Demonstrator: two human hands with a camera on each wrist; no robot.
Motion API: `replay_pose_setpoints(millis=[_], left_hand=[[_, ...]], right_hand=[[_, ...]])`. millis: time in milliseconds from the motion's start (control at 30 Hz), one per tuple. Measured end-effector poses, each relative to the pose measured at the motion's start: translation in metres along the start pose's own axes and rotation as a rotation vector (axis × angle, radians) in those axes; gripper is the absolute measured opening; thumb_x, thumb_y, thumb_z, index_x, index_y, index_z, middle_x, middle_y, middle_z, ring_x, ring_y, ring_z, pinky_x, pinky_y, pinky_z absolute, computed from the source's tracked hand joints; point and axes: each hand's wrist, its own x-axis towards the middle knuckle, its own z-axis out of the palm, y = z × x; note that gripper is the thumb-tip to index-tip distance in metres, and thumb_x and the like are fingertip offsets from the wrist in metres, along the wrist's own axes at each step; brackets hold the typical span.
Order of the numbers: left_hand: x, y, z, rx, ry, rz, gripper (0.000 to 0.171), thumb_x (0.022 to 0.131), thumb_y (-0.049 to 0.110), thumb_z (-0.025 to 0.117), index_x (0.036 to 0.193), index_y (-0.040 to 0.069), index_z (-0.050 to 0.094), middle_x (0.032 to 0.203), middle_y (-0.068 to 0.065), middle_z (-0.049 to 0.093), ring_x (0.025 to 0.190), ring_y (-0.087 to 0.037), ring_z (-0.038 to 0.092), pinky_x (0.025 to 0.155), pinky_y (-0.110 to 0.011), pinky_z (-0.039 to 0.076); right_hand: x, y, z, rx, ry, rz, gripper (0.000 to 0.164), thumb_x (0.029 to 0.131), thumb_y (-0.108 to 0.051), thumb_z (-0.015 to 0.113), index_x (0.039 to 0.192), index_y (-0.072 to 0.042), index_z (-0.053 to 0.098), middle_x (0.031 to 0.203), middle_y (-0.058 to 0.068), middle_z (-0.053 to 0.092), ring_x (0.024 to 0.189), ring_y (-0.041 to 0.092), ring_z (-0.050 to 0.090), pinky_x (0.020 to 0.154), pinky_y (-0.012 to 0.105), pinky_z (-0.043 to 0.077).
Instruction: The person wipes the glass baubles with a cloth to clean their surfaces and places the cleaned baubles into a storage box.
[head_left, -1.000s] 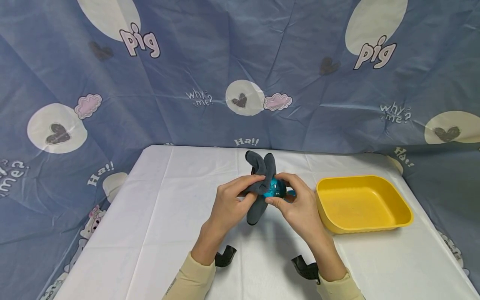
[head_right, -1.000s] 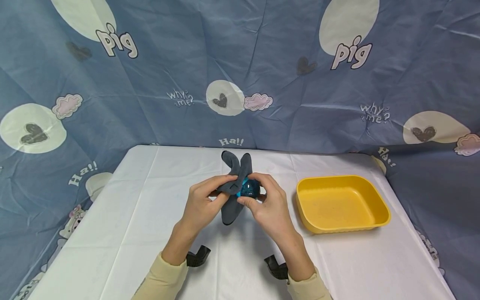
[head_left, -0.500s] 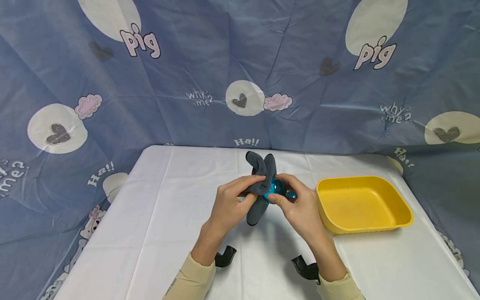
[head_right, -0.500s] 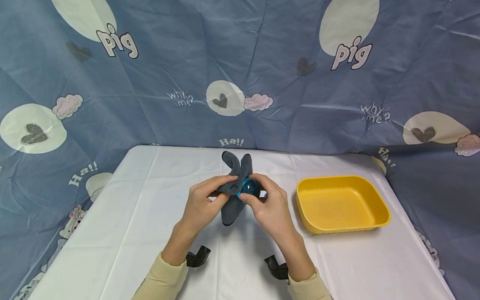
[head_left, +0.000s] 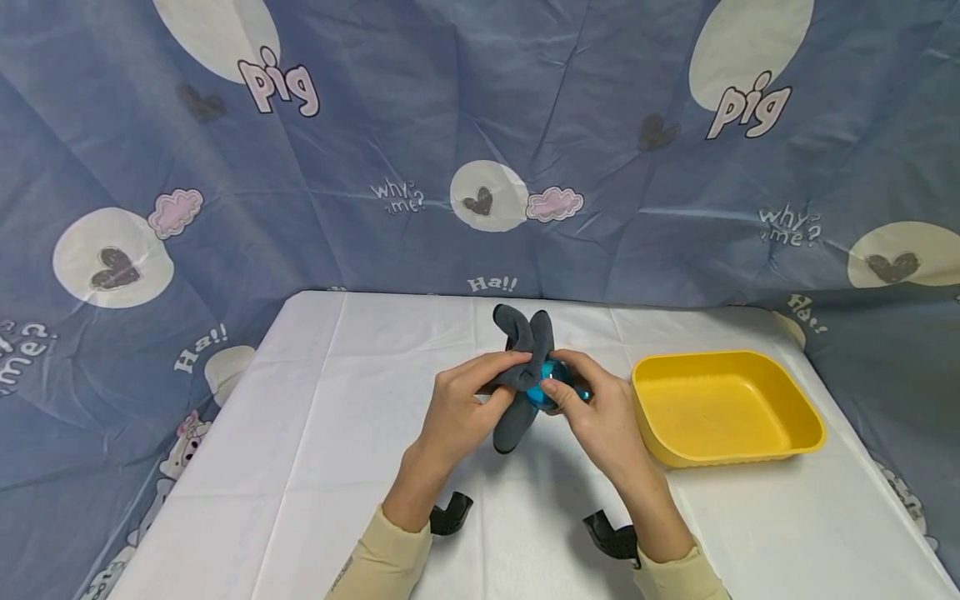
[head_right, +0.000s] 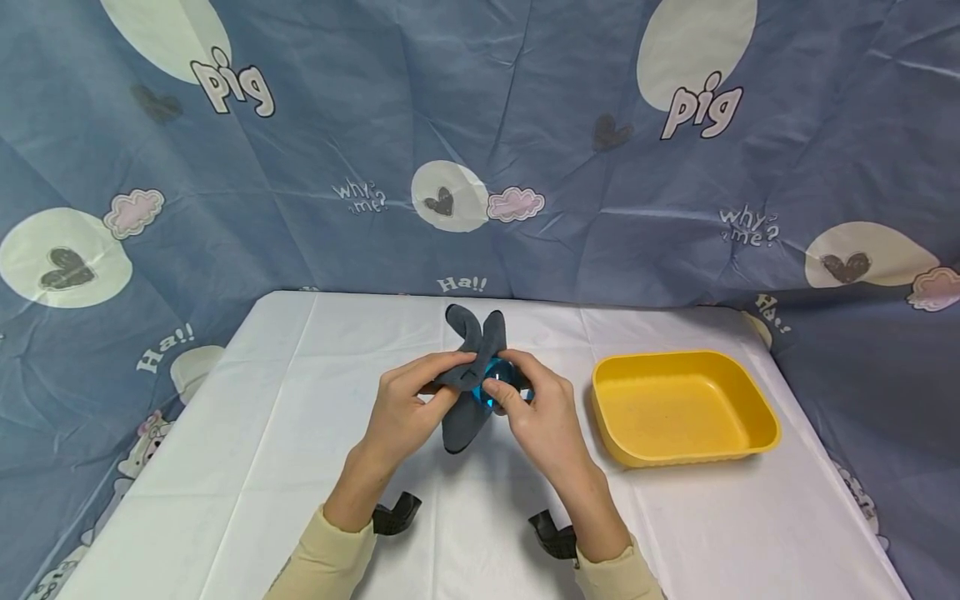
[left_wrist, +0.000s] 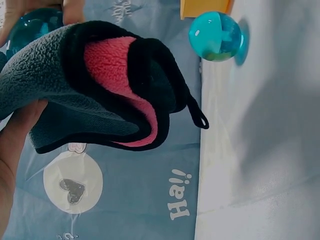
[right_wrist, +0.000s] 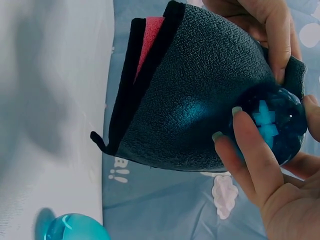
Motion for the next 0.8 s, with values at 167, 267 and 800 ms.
replay_pose_setpoints(millis=[167,267,800], left_hand=[[-0.0004,0.0002,0.0008,0.003,-0.006,-0.001,0.030,0.097,0.009,0.061,0.124,0.018,0.069,0.117,-0.004,0.073,0.098,-0.013,0.073,0.074,-0.016,0.058],[-0.0005,0.0005,0.0010,0.006,-0.008,-0.006,0.030,0.097,0.009,0.061,0.124,0.018,0.069,0.118,-0.003,0.073,0.098,-0.013,0.073,0.074,-0.016,0.058],[-0.0003,-0.0006,0.0016,0.011,-0.005,0.000,0.034,0.095,0.002,0.060,0.125,0.015,0.069,0.118,-0.006,0.073,0.098,-0.016,0.074,0.074,-0.017,0.059]], right_hand=[[-0.0005,-0.0012,-0.0004,0.028,-0.015,0.041,0.039,0.093,-0.043,0.066,0.125,-0.020,0.065,0.098,0.007,0.075,0.065,0.011,0.072,0.061,0.027,0.061],[-0.0005,-0.0024,-0.0009,0.029,-0.013,0.060,0.044,0.092,-0.047,0.066,0.126,-0.019,0.065,0.101,0.008,0.076,0.064,0.012,0.072,0.061,0.028,0.060],[0.0002,-0.0032,-0.0012,-0.027,0.015,0.027,0.041,0.090,-0.044,0.070,0.124,-0.021,0.067,0.095,0.004,0.076,0.066,0.010,0.071,0.061,0.026,0.059]])
